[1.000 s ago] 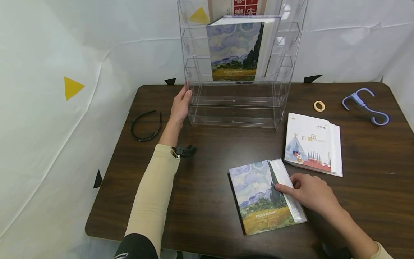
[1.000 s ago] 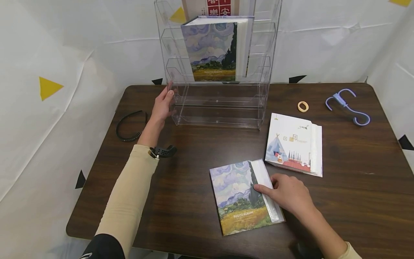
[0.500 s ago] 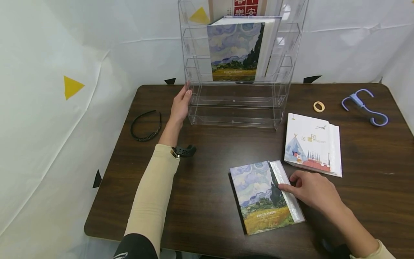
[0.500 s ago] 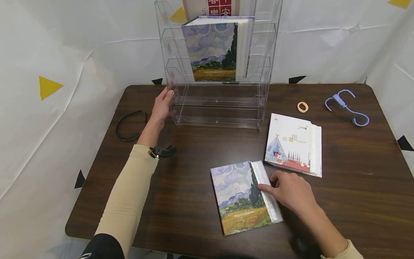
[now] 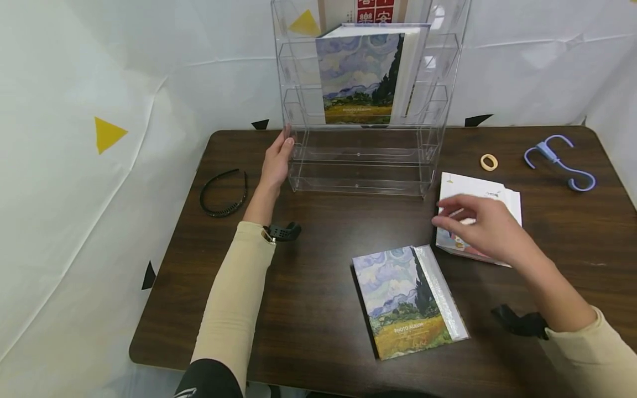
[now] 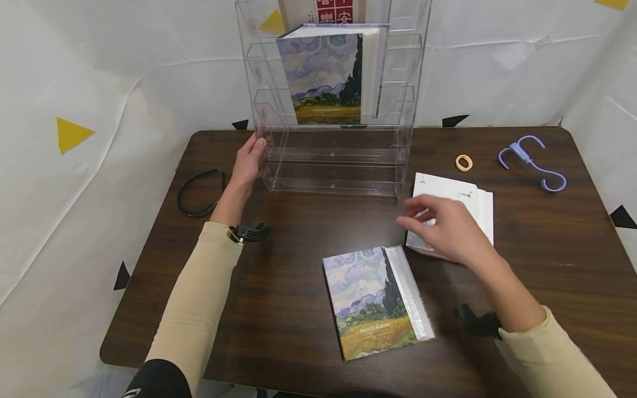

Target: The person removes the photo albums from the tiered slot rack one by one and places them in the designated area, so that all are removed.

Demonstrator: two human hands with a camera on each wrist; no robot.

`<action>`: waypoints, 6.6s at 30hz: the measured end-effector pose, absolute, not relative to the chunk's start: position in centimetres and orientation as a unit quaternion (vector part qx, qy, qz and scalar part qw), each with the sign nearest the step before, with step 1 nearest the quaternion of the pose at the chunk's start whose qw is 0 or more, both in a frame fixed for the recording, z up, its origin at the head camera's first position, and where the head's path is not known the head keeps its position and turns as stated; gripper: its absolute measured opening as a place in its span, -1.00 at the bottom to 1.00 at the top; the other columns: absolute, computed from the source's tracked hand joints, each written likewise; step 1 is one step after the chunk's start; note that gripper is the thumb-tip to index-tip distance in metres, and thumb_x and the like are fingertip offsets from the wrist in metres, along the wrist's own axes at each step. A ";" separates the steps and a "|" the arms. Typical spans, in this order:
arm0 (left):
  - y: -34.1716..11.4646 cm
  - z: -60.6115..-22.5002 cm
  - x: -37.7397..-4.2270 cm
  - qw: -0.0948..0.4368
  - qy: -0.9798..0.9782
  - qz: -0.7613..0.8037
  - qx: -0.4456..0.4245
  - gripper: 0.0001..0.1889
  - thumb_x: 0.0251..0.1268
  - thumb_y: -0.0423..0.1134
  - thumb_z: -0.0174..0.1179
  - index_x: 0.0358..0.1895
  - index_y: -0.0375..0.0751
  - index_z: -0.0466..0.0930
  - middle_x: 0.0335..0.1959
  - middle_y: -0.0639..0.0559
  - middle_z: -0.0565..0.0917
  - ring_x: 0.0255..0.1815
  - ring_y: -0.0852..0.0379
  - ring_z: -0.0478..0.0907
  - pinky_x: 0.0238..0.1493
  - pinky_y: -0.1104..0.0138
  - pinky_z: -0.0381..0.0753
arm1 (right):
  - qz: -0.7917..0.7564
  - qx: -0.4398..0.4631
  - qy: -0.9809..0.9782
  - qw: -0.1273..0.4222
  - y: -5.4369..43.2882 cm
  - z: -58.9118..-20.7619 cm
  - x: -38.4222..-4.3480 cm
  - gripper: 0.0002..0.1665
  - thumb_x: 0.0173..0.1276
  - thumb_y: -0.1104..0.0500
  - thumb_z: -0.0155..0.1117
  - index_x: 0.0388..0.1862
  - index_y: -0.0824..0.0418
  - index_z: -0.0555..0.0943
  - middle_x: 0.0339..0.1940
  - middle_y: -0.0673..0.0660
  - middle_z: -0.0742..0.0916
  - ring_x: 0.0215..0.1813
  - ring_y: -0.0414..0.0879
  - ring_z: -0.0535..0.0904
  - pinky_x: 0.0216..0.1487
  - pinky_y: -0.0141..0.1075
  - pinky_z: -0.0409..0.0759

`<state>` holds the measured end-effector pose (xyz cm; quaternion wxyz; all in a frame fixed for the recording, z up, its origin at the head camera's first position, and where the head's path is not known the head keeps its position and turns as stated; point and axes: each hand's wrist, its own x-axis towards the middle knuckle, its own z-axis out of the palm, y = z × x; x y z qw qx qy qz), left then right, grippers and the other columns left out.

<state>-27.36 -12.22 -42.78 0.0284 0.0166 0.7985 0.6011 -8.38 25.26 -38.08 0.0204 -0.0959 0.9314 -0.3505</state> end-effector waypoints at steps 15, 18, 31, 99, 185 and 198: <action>-12.4 -42.9 -27.5 0.017 0.801 0.598 0.021 -0.51 0.60 0.02 -0.15 0.51 0.24 0.20 0.40 0.02 0.42 0.40 -0.02 0.34 0.39 0.07 0.22 | -0.475 -0.090 0.850 -0.209 21.6 -35.0 -21.4 -0.38 0.32 0.22 0.37 0.35 0.23 0.45 0.20 0.15 0.63 0.19 -0.08 0.59 0.14 -0.30 0.52; -12.3 -43.0 -27.6 0.018 0.802 0.597 0.021 -0.51 0.59 0.03 -0.14 0.51 0.23 0.20 0.40 0.02 0.42 0.42 0.00 0.31 0.40 0.09 0.20 | -0.507 -0.064 0.833 -0.214 21.1 -34.3 -22.9 -0.32 0.30 0.23 0.38 0.38 0.23 0.41 0.23 0.17 0.60 0.21 -0.07 0.58 0.18 -0.27 0.50; -12.2 -43.0 -27.6 0.008 0.805 0.593 0.020 -0.50 0.59 0.02 -0.13 0.51 0.19 0.21 0.39 -0.04 0.43 0.42 0.00 0.30 0.42 0.10 0.16 | -0.495 -0.037 0.851 -0.171 19.0 -32.4 -25.9 -0.16 0.32 0.11 0.38 0.50 0.12 0.22 0.27 0.19 0.48 0.29 -0.06 0.46 0.30 -0.20 0.40; -13.7 -42.7 -27.7 0.083 0.772 0.630 0.022 -0.46 0.58 0.04 -0.13 0.54 0.14 0.14 0.46 0.08 0.33 0.47 -0.06 0.21 0.20 -0.24 0.34 | -0.640 0.143 0.721 0.226 10.9 -44.3 -12.2 -0.35 0.19 -0.08 0.49 0.09 0.32 0.55 -0.24 0.17 0.67 -0.32 -0.05 0.64 -0.27 -0.19 0.62; -13.2 -43.0 -27.1 0.063 0.774 0.629 0.026 -0.43 0.57 0.09 -0.16 0.55 0.09 0.12 0.47 0.01 0.30 0.45 -0.10 0.23 0.27 -0.20 0.28 | -0.458 0.029 0.887 0.055 23.4 -39.6 -20.7 -0.11 0.56 -0.23 -0.17 0.56 0.38 0.03 0.46 0.47 0.28 0.44 0.39 0.19 0.33 0.26 0.19; -12.8 -43.0 -27.1 0.051 0.772 0.633 0.013 -0.44 0.57 0.06 -0.11 0.55 0.11 0.13 0.48 -0.04 0.29 0.45 -0.05 0.24 0.31 -0.14 0.26 | -0.462 0.046 0.882 0.074 23.3 -39.1 -20.8 -0.14 0.58 -0.19 -0.14 0.54 0.40 0.06 0.43 0.49 0.31 0.42 0.39 0.23 0.34 0.24 0.20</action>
